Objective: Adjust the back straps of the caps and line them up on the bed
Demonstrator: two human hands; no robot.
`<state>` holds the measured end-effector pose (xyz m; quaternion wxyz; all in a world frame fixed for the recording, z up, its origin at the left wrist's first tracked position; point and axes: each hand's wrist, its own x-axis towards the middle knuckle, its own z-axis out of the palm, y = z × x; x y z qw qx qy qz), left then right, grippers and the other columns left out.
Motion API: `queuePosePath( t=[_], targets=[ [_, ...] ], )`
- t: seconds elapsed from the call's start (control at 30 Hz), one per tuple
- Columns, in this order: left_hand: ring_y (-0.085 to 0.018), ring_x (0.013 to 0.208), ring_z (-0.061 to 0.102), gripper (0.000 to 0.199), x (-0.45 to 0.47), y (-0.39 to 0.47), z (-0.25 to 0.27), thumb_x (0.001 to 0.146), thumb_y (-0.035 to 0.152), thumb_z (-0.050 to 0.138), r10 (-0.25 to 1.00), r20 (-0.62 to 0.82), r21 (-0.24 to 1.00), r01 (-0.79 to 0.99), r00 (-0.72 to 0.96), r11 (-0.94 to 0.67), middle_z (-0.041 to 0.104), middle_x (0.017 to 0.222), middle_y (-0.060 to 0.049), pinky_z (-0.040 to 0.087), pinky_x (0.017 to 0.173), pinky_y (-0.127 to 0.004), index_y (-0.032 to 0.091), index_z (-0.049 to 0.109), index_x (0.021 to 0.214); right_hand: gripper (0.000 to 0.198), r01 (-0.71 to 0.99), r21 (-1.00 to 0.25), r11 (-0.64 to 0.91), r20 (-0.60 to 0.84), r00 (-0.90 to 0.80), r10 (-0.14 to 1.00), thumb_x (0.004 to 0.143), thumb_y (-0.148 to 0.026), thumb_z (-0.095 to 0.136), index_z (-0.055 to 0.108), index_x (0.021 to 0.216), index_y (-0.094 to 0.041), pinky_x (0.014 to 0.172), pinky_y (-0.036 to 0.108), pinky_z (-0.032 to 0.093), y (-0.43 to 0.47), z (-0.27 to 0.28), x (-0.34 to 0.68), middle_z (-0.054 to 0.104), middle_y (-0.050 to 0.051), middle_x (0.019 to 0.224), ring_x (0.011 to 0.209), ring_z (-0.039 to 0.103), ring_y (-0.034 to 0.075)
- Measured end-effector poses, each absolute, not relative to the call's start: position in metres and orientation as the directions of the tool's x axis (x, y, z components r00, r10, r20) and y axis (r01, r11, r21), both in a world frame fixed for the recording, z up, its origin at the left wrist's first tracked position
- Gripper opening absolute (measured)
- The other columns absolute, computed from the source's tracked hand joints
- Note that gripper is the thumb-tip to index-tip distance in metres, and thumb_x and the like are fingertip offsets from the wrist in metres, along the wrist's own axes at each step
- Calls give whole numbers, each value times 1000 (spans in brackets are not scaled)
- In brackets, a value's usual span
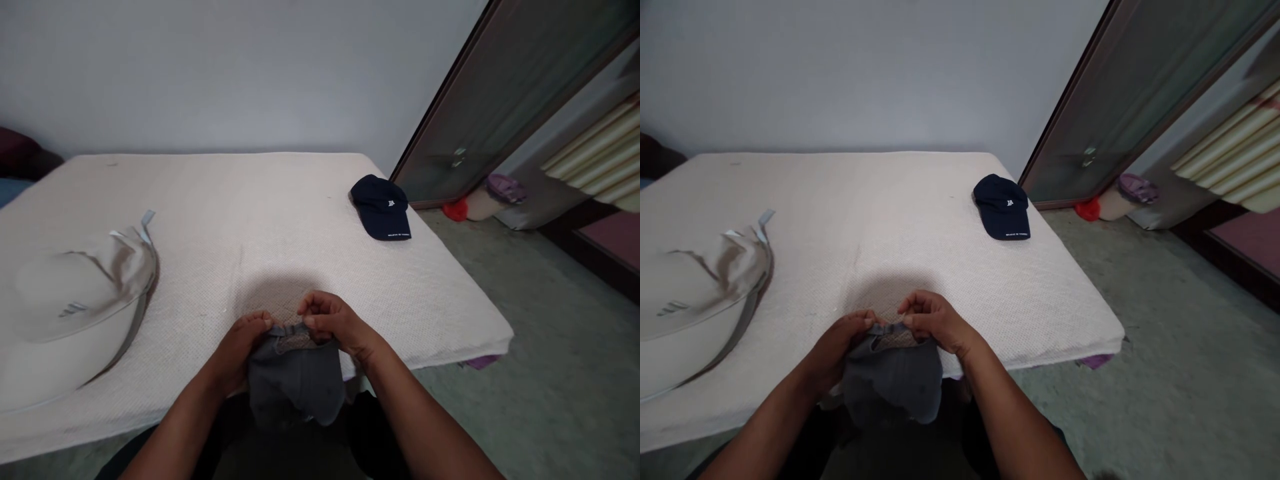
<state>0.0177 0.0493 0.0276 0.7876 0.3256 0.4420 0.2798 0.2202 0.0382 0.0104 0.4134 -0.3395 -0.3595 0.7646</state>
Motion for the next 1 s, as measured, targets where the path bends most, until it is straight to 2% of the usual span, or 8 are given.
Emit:
queuePosePath(
  t=[0.23, 0.33, 0.43, 0.53, 0.7, 0.77, 0.9, 1.0],
  targets=[
    [-7, 48, 47, 22, 19, 48, 24, 71, 33, 72, 632, -511, 729, -96, 583, 678, 57, 59, 1, 34, 45, -18, 13, 62, 69, 25, -424, -807, -411, -273, -349, 897, 71, -29, 72, 57, 87, -18, 43, 20, 26, 39, 10, 218, 46, -8, 58, 42, 34, 4],
    [-8, 46, 50, 19, 13, 58, 28, 71, 30, 71, 742, -521, 702, -283, 423, 654, 57, 56, 2, 38, 44, -18, 14, 61, 66, 24, -353, -844, -405, -258, -395, 882, 72, -30, 72, 61, 89, -17, 55, 23, 38, 38, 9, 219, 57, -2, 69, 57, 51, 9],
    [-9, 47, 55, 13, 3, 72, 35, 75, 26, 65, 726, -635, 569, -475, 265, 671, 60, 56, 1, 46, 49, -21, 15, 62, 69, 23, -290, -853, -435, -284, -441, 851, 69, -28, 74, 65, 86, -16, 68, 26, 43, 39, 7, 224, 63, 2, 82, 73, 56, 12],
    [-11, 50, 59, 18, -4, 78, 36, 79, 32, 61, 673, -685, 491, -506, 279, 709, 64, 59, 0, 49, 55, -24, 16, 64, 71, 22, -414, -815, -405, -305, -286, 908, 67, -25, 74, 65, 86, -17, 65, 25, 43, 43, 8, 233, 63, 2, 82, 70, 56, 12],
    [-23, 77, 67, 41, 2, 61, 27, 67, 52, 71, 685, -492, 629, -325, 537, 706, 72, 79, -7, 51, 73, -31, 17, 71, 89, 23, -618, -759, -204, -303, 58, 951, 67, -26, 75, 63, 86, -18, 61, 23, 44, 52, 16, 240, 62, 0, 77, 65, 55, 11],
    [-26, 83, 67, 45, 10, 52, 25, 62, 48, 77, 636, -414, 662, -265, 651, 701, 73, 84, -8, 51, 76, -34, 18, 71, 96, 25, -641, -752, -153, -303, 129, 944, 65, -26, 76, 63, 84, -18, 63, 23, 45, 54, 18, 239, 62, 0, 76, 65, 56, 11],
    [-25, 71, 69, 24, 15, 49, 26, 65, 26, 74, 623, -471, 616, -272, 625, 739, 73, 71, -7, 53, 70, -33, 18, 73, 88, 28, -638, -751, -171, -313, 116, 942, 66, -29, 76, 62, 88, -18, 65, 24, 45, 54, 17, 236, 63, 0, 77, 68, 58, 12],
    [-23, 56, 68, 13, 0, 64, 27, 72, 28, 65, 638, -594, 483, -416, 490, 770, 70, 57, -6, 57, 67, -35, 17, 72, 71, 32, -600, -759, -253, -320, 5, 947, 71, -36, 74, 61, 94, -17, 63, 24, 44, 50, 15, 240, 63, 1, 78, 67, 58, 12]
  ],
)
